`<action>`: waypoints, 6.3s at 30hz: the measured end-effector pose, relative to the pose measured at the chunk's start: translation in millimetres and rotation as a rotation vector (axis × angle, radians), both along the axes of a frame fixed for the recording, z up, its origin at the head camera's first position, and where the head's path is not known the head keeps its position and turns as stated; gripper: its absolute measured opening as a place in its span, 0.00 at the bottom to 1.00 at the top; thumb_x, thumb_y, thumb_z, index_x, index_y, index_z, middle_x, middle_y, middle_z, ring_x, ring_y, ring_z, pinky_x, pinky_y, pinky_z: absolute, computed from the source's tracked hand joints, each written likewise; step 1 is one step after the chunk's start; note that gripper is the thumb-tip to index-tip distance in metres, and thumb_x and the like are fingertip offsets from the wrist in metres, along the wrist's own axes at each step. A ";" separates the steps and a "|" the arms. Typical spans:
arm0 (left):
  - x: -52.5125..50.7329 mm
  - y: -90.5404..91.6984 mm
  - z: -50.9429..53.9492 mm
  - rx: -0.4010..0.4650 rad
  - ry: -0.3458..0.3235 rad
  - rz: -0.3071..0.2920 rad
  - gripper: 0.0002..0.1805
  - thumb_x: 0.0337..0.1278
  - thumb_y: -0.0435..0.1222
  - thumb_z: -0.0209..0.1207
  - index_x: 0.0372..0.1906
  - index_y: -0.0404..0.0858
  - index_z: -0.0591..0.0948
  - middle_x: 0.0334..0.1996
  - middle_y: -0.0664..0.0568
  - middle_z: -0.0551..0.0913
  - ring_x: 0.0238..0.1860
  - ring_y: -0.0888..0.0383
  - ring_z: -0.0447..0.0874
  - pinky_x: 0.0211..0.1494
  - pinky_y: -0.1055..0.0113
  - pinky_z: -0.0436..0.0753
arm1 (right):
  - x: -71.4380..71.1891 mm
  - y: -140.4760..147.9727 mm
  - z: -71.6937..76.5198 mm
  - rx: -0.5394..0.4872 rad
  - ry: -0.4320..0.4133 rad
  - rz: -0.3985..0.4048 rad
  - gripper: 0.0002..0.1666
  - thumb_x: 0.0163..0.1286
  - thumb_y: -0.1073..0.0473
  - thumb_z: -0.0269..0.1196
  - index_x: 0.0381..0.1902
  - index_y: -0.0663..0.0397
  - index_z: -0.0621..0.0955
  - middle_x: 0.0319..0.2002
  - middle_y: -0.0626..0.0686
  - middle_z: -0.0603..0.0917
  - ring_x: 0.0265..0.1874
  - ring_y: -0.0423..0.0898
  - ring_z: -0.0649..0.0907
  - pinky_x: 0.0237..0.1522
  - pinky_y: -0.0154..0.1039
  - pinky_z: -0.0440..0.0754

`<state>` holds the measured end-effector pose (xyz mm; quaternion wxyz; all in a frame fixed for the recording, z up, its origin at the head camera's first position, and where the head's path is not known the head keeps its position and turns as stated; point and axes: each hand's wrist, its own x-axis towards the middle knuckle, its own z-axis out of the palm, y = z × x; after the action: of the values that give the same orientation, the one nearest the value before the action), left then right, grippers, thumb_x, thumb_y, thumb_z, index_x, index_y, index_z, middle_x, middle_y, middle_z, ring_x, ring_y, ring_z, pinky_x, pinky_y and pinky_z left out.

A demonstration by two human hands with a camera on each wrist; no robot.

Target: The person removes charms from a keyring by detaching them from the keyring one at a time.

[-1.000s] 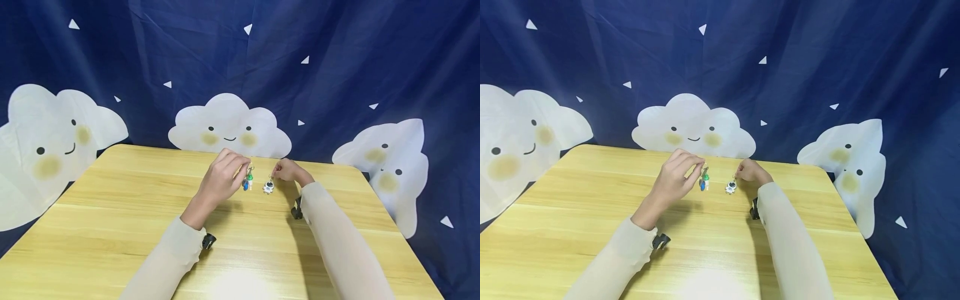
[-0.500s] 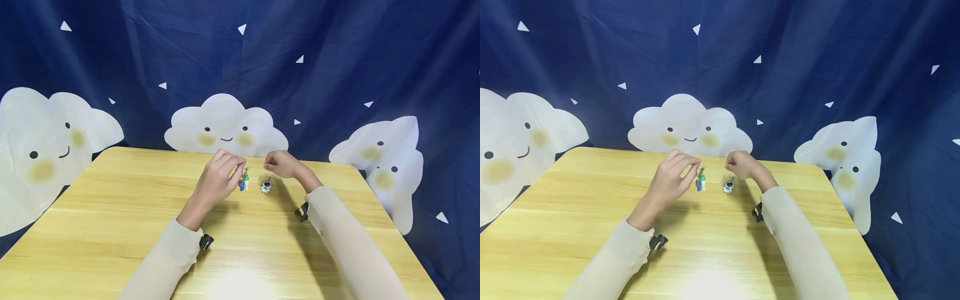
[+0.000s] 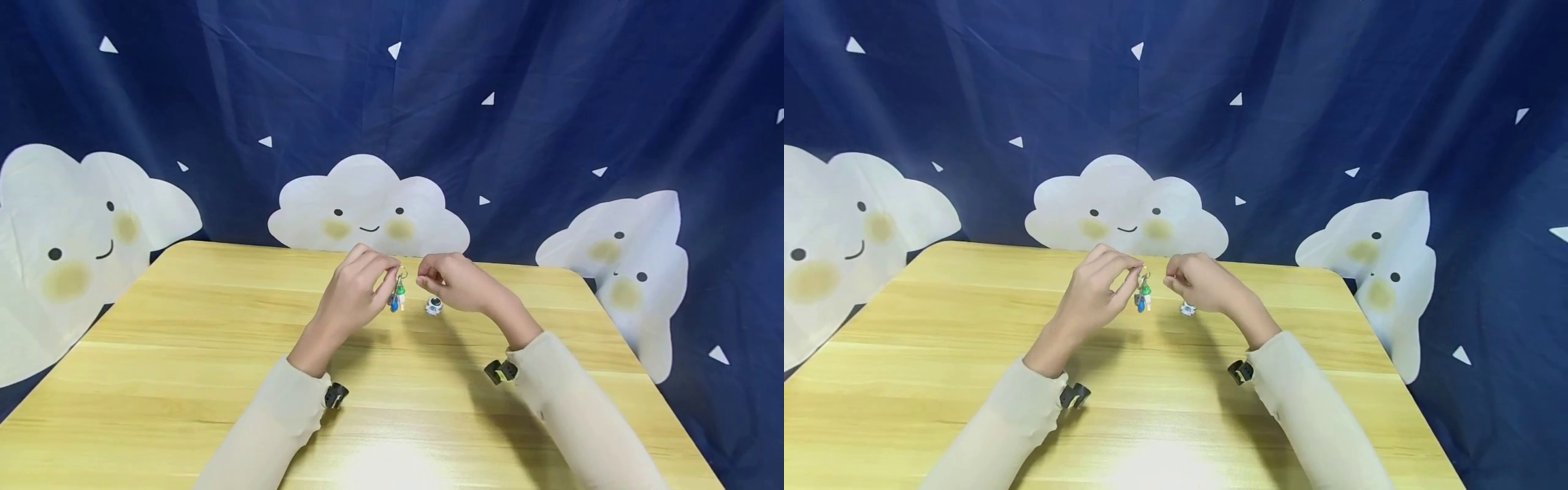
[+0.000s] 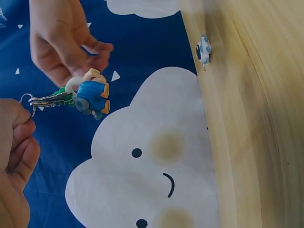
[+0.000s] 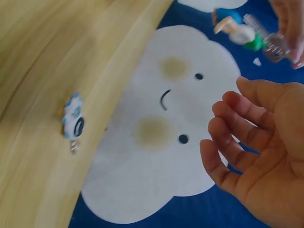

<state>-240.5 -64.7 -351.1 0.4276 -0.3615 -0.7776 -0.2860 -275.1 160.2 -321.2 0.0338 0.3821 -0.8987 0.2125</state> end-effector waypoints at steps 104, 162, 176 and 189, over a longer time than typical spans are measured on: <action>3.5 5.6 5.3 -0.029 0.122 -0.167 0.08 0.58 0.27 0.69 0.43 0.35 0.88 0.39 0.48 0.88 0.43 0.51 0.82 0.48 0.67 0.84 | 45.2 -4.1 -7.2 -0.784 -0.488 -0.190 0.10 0.73 0.68 0.52 0.37 0.67 0.81 0.22 0.53 0.78 0.25 0.46 0.78 0.33 0.35 0.77; 8.2 8.7 7.4 0.077 -0.010 -0.135 0.05 0.67 0.31 0.58 0.36 0.35 0.83 0.33 0.49 0.85 0.36 0.54 0.78 0.40 0.65 0.79 | 60.1 -16.7 -7.2 -0.589 0.242 -0.040 0.03 0.74 0.68 0.62 0.40 0.57 0.82 0.29 0.47 0.79 0.28 0.41 0.76 0.30 0.36 0.74; 10.1 10.1 10.0 0.147 -0.007 -0.151 0.04 0.64 0.29 0.63 0.34 0.35 0.86 0.29 0.49 0.87 0.32 0.54 0.79 0.37 0.65 0.80 | 62.1 -16.4 -5.6 -0.606 0.172 -0.043 0.03 0.75 0.64 0.63 0.41 0.58 0.83 0.28 0.46 0.79 0.27 0.42 0.76 0.27 0.35 0.71; 13.3 11.5 11.3 0.193 -0.043 -0.150 0.05 0.62 0.30 0.63 0.29 0.36 0.84 0.25 0.51 0.85 0.30 0.55 0.78 0.35 0.65 0.78 | 59.9 -18.6 -8.1 -0.603 0.255 -0.027 0.04 0.72 0.70 0.62 0.39 0.57 0.82 0.28 0.46 0.79 0.28 0.41 0.77 0.28 0.34 0.73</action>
<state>-227.2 -53.1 -339.9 0.4211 -0.3698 -0.7261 -0.3983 -215.2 141.6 -329.3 0.2605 0.3666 -0.7888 0.4190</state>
